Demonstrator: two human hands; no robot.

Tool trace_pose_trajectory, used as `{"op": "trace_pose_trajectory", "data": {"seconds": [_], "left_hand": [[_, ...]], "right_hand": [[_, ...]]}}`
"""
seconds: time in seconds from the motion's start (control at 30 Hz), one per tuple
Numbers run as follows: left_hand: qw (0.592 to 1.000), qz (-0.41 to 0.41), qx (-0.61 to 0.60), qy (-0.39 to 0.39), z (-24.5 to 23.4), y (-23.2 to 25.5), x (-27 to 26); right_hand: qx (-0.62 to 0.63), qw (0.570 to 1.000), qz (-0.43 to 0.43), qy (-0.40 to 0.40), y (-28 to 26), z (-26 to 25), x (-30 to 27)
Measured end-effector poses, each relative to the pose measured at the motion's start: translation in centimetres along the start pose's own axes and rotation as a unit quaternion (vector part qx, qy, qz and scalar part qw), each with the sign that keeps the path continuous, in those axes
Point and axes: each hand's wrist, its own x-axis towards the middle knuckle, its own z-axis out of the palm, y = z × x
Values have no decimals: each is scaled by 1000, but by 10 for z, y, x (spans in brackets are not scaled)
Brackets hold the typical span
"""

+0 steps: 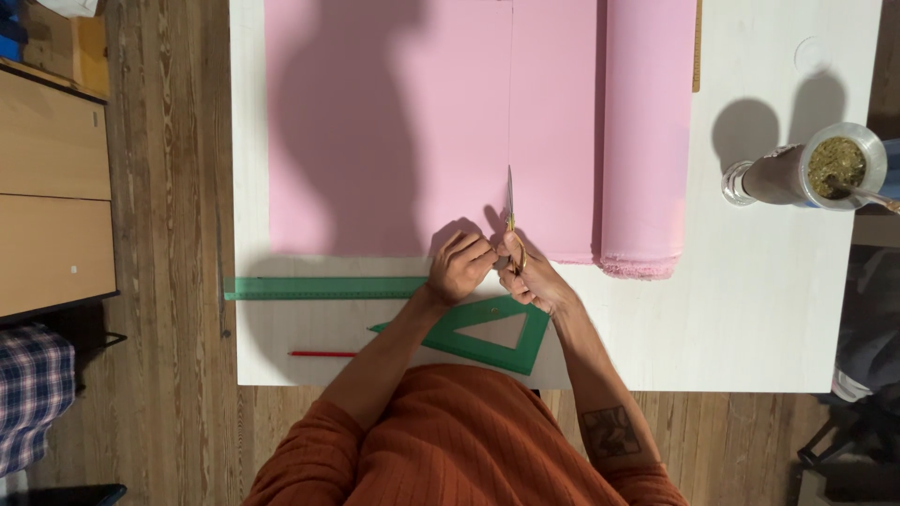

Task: Cutting pieces of pink leather from a roll using a ruler for measurement and scissors for cutting.

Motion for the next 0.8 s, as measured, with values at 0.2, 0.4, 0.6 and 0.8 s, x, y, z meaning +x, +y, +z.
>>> {"op": "trace_pose_trajectory", "data": {"seconds": [0.2, 0.4, 0.6, 0.8], "left_hand": [[1000, 11, -14, 18, -6, 4, 5], [1000, 3, -5, 19, -7, 4, 7], [1000, -1, 5, 9, -7, 3, 8], [1000, -8, 0, -10, -7, 2, 7]], "right_hand": [[22, 1000, 1, -8, -6, -2, 4], [36, 999, -16, -5, -11, -5, 15], [4, 1000, -11, 15, -19, -8, 23], [-1, 999, -33, 17, -27, -9, 31]]}}
